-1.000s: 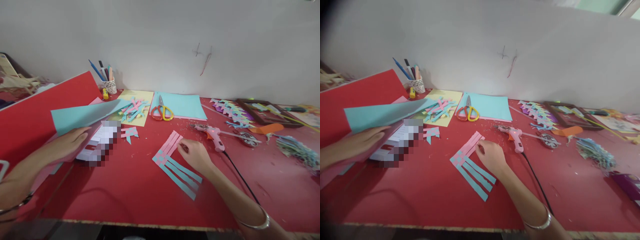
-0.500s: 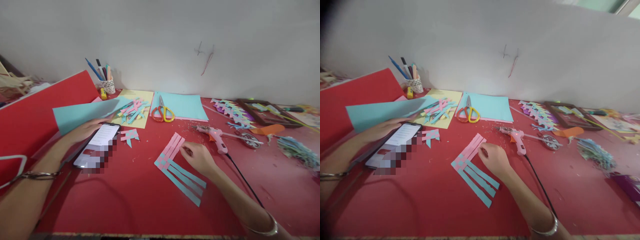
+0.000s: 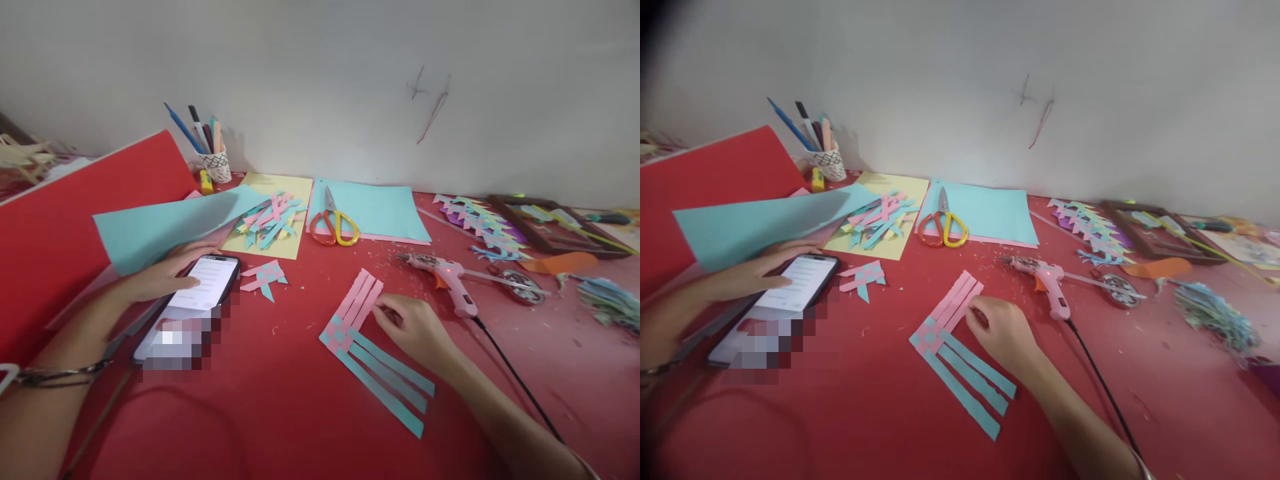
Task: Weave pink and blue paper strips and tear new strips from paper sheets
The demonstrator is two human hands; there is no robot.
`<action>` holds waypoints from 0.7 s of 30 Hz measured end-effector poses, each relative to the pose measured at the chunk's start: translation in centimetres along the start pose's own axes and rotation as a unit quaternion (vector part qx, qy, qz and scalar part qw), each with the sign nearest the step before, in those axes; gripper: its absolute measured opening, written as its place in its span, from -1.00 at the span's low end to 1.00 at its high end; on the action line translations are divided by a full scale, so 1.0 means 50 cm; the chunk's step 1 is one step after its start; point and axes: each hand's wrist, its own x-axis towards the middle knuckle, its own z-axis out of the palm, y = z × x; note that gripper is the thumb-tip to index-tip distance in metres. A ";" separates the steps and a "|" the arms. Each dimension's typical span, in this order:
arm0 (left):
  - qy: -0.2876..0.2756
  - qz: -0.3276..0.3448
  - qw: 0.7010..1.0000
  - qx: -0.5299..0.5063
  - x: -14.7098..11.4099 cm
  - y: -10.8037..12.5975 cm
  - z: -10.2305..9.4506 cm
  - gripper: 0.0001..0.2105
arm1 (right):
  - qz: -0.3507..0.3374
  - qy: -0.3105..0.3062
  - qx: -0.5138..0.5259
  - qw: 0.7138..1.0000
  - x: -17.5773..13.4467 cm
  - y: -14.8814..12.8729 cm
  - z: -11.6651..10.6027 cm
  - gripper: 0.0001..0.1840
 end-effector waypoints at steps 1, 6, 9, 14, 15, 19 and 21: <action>-0.001 -0.003 1.000 -0.003 0.000 0.000 0.000 -0.34 | -0.002 0.002 -0.002 1.000 0.000 0.000 0.000 -0.79; 0.041 -0.046 0.998 -0.016 0.004 0.010 0.007 -0.47 | -0.015 0.013 -0.015 1.000 -0.001 -0.001 -0.002 -0.78; 0.068 -0.059 0.996 -0.024 0.005 0.019 0.010 -0.47 | -0.021 0.018 -0.023 0.999 -0.003 -0.003 -0.002 -0.77; 0.052 -0.041 0.996 -0.058 0.000 0.032 0.005 -0.51 | -0.034 0.025 -0.023 0.999 -0.003 -0.006 -0.006 -0.76; 0.049 -0.035 0.996 -0.059 -0.002 0.032 0.005 -0.52 | -0.035 0.026 -0.024 0.999 -0.003 -0.007 -0.007 -0.75; 0.040 -0.031 0.998 -0.036 -0.007 0.018 0.006 -0.44 | -0.034 0.027 -0.032 0.999 -0.002 -0.008 -0.007 -0.74; 0.026 -0.028 0.999 -0.022 -0.009 0.007 0.007 -0.39 | -0.036 0.029 -0.034 0.998 -0.002 -0.008 -0.007 -0.73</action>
